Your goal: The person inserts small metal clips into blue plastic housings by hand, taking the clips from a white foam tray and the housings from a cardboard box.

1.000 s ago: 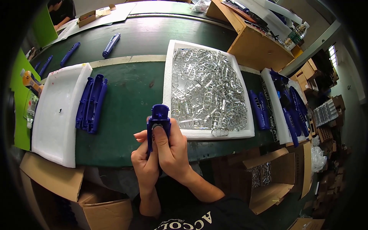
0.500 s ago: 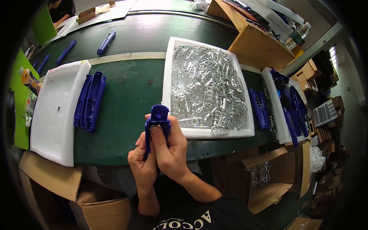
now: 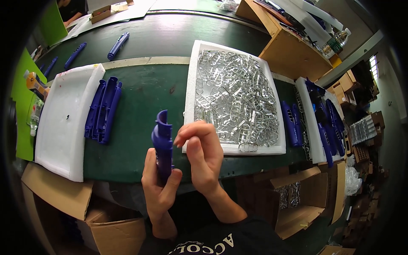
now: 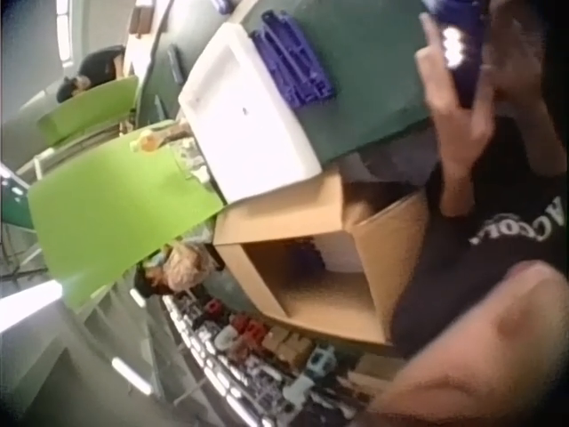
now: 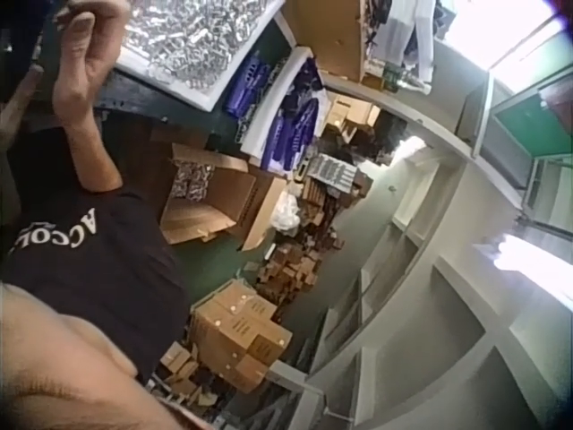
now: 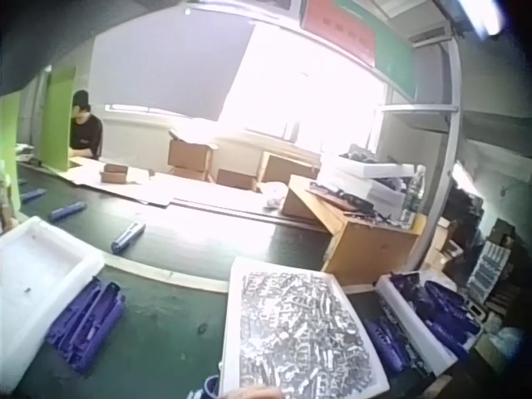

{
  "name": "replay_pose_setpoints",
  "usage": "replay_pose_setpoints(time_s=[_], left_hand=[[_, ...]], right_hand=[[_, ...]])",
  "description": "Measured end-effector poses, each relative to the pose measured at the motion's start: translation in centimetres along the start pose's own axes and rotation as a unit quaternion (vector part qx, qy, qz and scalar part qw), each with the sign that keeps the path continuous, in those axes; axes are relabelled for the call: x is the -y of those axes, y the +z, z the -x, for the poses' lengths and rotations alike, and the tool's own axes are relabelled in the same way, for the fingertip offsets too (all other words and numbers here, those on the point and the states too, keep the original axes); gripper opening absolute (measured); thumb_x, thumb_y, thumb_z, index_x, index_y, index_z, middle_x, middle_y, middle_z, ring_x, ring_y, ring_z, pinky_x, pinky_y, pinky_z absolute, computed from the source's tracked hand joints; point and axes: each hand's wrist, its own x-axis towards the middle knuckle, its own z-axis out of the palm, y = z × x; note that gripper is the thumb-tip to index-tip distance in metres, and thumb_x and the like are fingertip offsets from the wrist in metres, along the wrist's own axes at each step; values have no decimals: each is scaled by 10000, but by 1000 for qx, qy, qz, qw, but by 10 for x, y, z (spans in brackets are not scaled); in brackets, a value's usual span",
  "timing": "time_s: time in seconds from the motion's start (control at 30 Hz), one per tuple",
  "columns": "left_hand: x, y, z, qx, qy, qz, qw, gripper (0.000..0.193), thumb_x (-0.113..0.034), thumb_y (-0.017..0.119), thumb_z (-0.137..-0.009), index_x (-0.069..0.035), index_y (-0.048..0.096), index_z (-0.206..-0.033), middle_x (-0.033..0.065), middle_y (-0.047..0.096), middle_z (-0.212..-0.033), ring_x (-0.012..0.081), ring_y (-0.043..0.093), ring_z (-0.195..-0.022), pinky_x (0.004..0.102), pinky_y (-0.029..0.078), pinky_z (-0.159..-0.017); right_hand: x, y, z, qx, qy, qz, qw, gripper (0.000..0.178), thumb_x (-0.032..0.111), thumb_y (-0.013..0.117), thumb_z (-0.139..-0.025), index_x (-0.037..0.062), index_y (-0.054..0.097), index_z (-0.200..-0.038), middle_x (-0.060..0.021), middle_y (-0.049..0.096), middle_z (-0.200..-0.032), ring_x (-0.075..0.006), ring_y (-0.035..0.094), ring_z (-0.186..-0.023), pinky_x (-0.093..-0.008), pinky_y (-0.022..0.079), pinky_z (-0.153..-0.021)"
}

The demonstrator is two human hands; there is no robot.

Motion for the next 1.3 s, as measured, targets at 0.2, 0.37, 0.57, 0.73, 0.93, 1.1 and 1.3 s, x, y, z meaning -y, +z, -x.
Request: replay_pose_setpoints(time_s=[0.2, 0.37, 0.57, 0.73, 0.93, 1.1, 1.3], left_hand=[[1, 1, -6, -7, 23, -142, 990, 828, 6, 819, -707, -11, 459, -1451, 128, 612, -1042, 213, 628, -876, 331, 529, -748], [7, 6, -4, 6, -8, 2, 1000, 820, -13, 805, -764, -15, 410, -1483, 198, 657, -1207, 215, 688, -983, 323, 555, -820], [-3, 5, -5, 26, -47, 35, 998, 809, -10, 782, -802, -18, 376, -1502, 170, 689, -1190, 156, 680, -990, 287, 555, -821], [-7, 13, 2, 14, -99, 106, 989, 767, -14, 763, -828, -8, 384, -1495, 151, 695, -1180, 139, 661, -1016, 288, 547, -839], [6, 27, -2, -34, -122, 86, 988, 733, -20, 735, -858, 14, 371, -1494, 157, 700, -1154, 149, 659, -1001, 291, 538, -854], [3, 27, 0, -52, -175, 114, 977, 658, -76, 645, -933, 36, 331, -1501, 183, 655, -1210, 184, 642, -1053, 325, 517, -896], [7, 15, -6, -14, -26, -23, 999, 615, -87, 579, -927, 55, 351, -1481, 208, 597, -1146, 276, 628, -992, 372, 515, -855]], right_hand=[[10, -7, 2, 27, 74, -1, 997, 224, 173, 563, -1016, -23, 554, -1124, -88, 592, -1022, -122, 564, -920, -245, 455, -775], [10, -10, 3, -12, 166, -105, 980, 287, 224, 585, -1012, -18, 581, -1168, -77, 654, -1053, -110, 615, -924, -264, 496, -828], [11, -16, 4, 7, 160, -78, 984, 314, 245, 570, -1019, -27, 600, -1174, -85, 671, -1040, -125, 637, -926, -267, 521, -823], [17, -15, -1, 39, 144, -56, 987, 303, 243, 560, -1025, -28, 618, -1148, -69, 678, -999, -106, 638, -873, -252, 530, -774], [9, -17, -5, -34, 227, -47, 972, 259, 165, 543, -1033, -17, 552, -1217, -58, 672, -1009, -89, 633, -880, -234, 521, -778], [23, -16, -15, -17, 207, 91, 974, 290, 107, 552, -1018, -12, 493, -1277, -78, 668, -1003, -119, 640, -883, -249, 518, -780], [31, -12, -25, 162, 86, 427, 885, 592, 176, 797, -840, -78, 477, -1268, -173, 678, -967, -172, 681, -789, -286, 544, -672]])
